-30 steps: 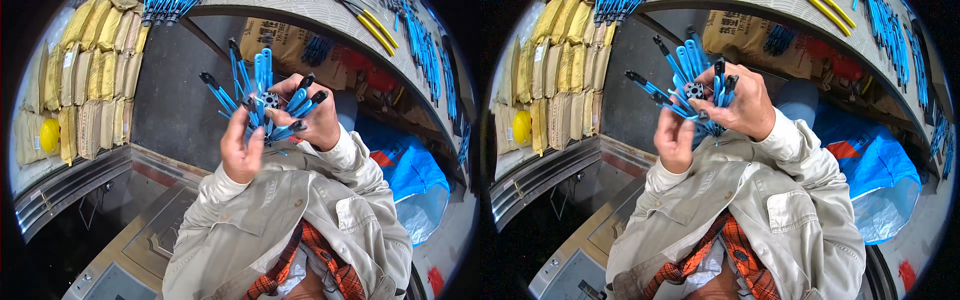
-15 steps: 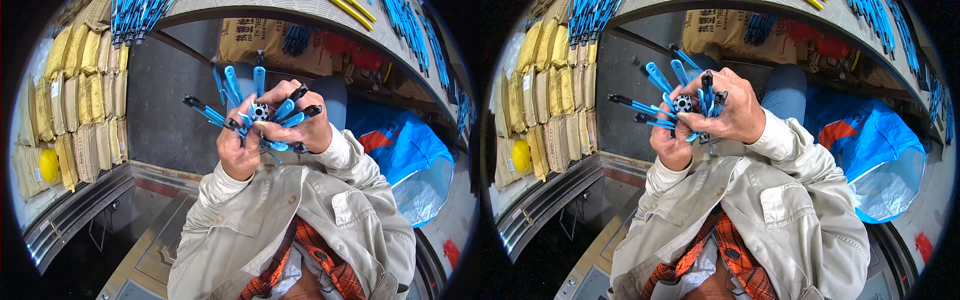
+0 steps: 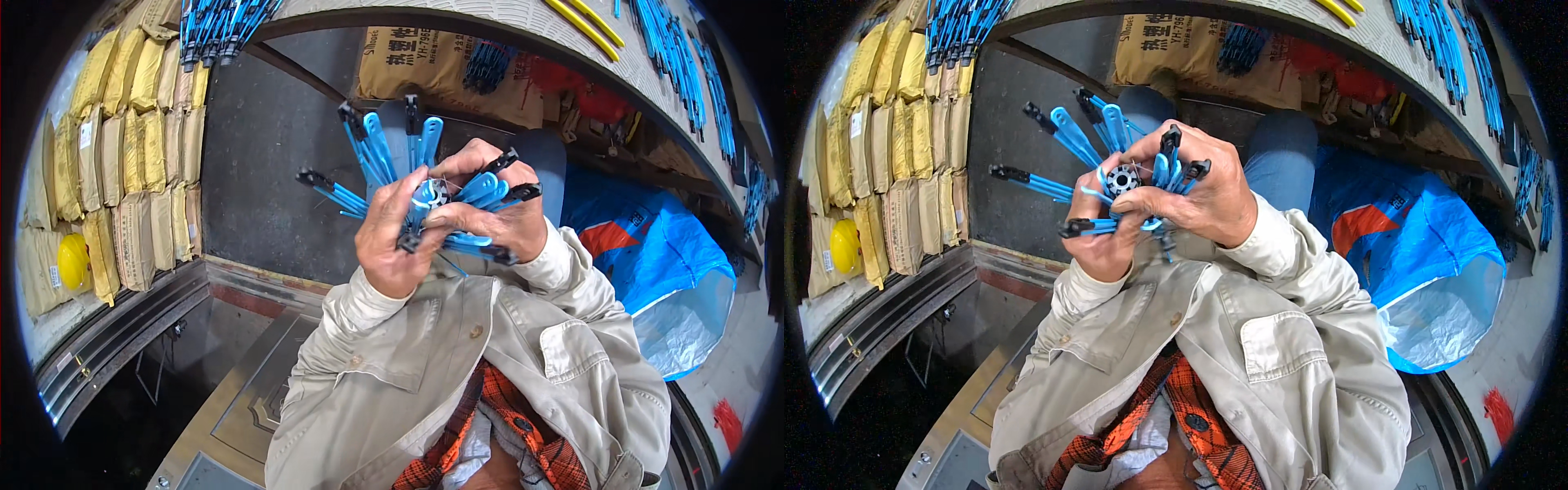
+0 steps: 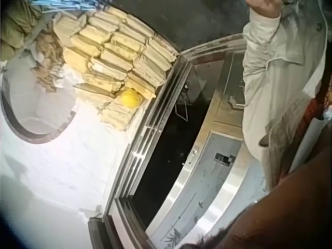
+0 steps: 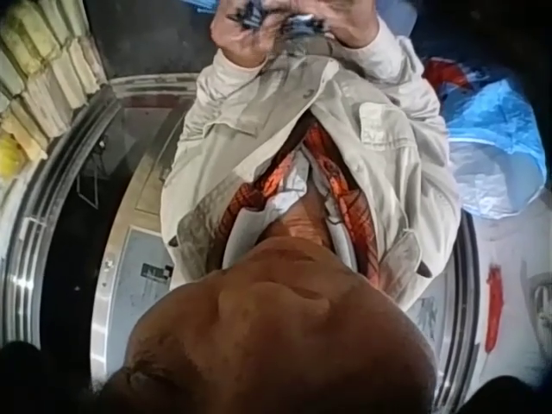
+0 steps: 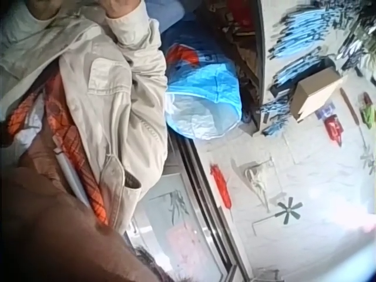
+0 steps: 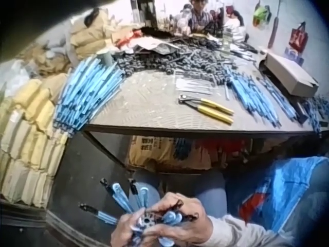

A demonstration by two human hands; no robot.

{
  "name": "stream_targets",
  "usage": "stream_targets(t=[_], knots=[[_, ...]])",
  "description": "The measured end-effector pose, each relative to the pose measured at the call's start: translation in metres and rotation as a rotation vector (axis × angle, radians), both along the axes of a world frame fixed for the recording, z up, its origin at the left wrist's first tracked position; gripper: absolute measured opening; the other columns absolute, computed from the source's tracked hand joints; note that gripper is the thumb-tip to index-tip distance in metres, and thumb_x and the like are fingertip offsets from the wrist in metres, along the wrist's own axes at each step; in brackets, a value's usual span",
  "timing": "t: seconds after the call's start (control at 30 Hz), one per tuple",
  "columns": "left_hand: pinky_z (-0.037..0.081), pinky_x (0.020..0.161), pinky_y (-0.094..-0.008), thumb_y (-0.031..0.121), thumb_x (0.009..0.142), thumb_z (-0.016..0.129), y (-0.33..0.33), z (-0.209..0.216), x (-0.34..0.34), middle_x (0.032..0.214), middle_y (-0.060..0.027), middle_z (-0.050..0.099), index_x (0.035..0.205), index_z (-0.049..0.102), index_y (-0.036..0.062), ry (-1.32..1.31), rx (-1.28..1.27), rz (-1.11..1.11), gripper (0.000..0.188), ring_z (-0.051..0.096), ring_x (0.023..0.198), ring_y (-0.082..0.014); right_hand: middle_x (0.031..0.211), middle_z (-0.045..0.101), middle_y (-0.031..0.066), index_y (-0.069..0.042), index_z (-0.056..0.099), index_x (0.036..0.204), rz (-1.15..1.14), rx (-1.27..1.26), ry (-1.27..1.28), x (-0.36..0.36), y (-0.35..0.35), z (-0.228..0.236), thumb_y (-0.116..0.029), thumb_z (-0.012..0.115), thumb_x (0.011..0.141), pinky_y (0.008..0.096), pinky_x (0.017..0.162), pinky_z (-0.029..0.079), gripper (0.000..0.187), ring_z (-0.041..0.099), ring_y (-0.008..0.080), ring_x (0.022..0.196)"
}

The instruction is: Organizing, bundling, and trimming groups of blue electrical wires at a manufacturing workstation.

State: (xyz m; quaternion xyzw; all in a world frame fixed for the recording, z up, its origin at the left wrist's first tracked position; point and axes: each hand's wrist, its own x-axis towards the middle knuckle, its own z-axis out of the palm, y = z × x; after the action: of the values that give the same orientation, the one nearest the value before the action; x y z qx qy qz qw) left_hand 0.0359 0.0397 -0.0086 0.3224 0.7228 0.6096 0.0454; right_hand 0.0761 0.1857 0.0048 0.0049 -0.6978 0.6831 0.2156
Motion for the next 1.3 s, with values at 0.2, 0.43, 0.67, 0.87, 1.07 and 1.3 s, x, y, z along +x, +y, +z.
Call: stream_targets(t=[0.2, 0.43, 0.67, 0.87, 1.07, 1.3], knots=[[0.045, 0.073, -0.0304, 0.018, 0.065, 0.076, -0.026, -0.013, -0.021, 0.092, -0.0132, 0.061, 0.105, 0.059, -0.0013, -0.419, 0.197, -0.191, 0.047, 0.057, 0.076, -0.0237, 0.087, 0.064, 0.0134, 0.003, 0.064, 0.094, 0.46, -0.815, -0.326, 0.007, 0.026, 0.007, -0.006, 0.076, 0.067, 0.0281, 0.058, 0.045, 0.031, 0.056, 0.0174, 0.063], [0.045, 0.071, -0.0299, 0.016, 0.064, 0.077, -0.027, -0.013, -0.027, 0.086, -0.0121, 0.062, 0.098, 0.06, -0.0007, -0.168, 0.229, -0.345, 0.042, 0.056, 0.074, -0.0205, 0.082, 0.065, 0.0095, 0.0, 0.067, 0.088, 0.552, -0.283, -0.237, 0.013, 0.005, -0.025, -0.007, 0.07, 0.074, 0.0233, 0.058, 0.044, 0.016, 0.052, 0.0136, 0.06], [0.046, 0.07, -0.0322, 0.017, 0.064, 0.077, -0.022, -0.009, -0.018, 0.084, -0.0106, 0.062, 0.094, 0.059, 0.0003, -0.043, 0.256, -0.285, 0.038, 0.057, 0.074, -0.0206, 0.074, 0.062, 0.006, -0.001, 0.066, 0.078, 0.429, -0.144, -0.104, 0.015, -0.009, -0.028, -0.006, 0.07, 0.074, 0.0231, 0.054, 0.041, 0.008, 0.05, 0.0129, 0.057], [0.046, 0.071, -0.0331, 0.017, 0.065, 0.077, -0.023, -0.006, -0.01, 0.084, -0.0102, 0.063, 0.094, 0.058, 0.0008, -0.061, 0.157, -0.204, 0.038, 0.057, 0.074, -0.0212, 0.067, 0.057, 0.0039, -0.002, 0.061, 0.069, 0.287, -0.088, -0.066, 0.019, -0.017, -0.032, -0.007, 0.071, 0.074, 0.0239, 0.05, 0.037, 0.012, 0.046, 0.012, 0.054], [0.047, 0.071, -0.0333, 0.014, 0.065, 0.076, -0.022, -0.003, -0.005, 0.084, -0.0107, 0.063, 0.093, 0.058, 0.0007, -0.042, 0.126, -0.169, 0.036, 0.057, 0.074, -0.0212, 0.065, 0.055, 0.0029, -0.002, 0.06, 0.067, 0.236, -0.101, -0.076, 0.022, -0.021, -0.035, -0.007, 0.071, 0.073, 0.0238, 0.048, 0.035, 0.014, 0.044, 0.0114, 0.052], [0.047, 0.071, -0.0327, 0.011, 0.066, 0.074, -0.021, -0.002, -0.004, 0.086, -0.0121, 0.063, 0.092, 0.058, 0.0, -0.062, 0.083, -0.198, 0.033, 0.058, 0.075, -0.0222, 0.064, 0.058, 0.0042, -0.002, 0.06, 0.067, 0.267, -0.085, -0.175, 0.023, -0.012, -0.037, -0.008, 0.074, 0.069, 0.0223, 0.048, 0.035, 0.016, 0.046, 0.0112, 0.052]])
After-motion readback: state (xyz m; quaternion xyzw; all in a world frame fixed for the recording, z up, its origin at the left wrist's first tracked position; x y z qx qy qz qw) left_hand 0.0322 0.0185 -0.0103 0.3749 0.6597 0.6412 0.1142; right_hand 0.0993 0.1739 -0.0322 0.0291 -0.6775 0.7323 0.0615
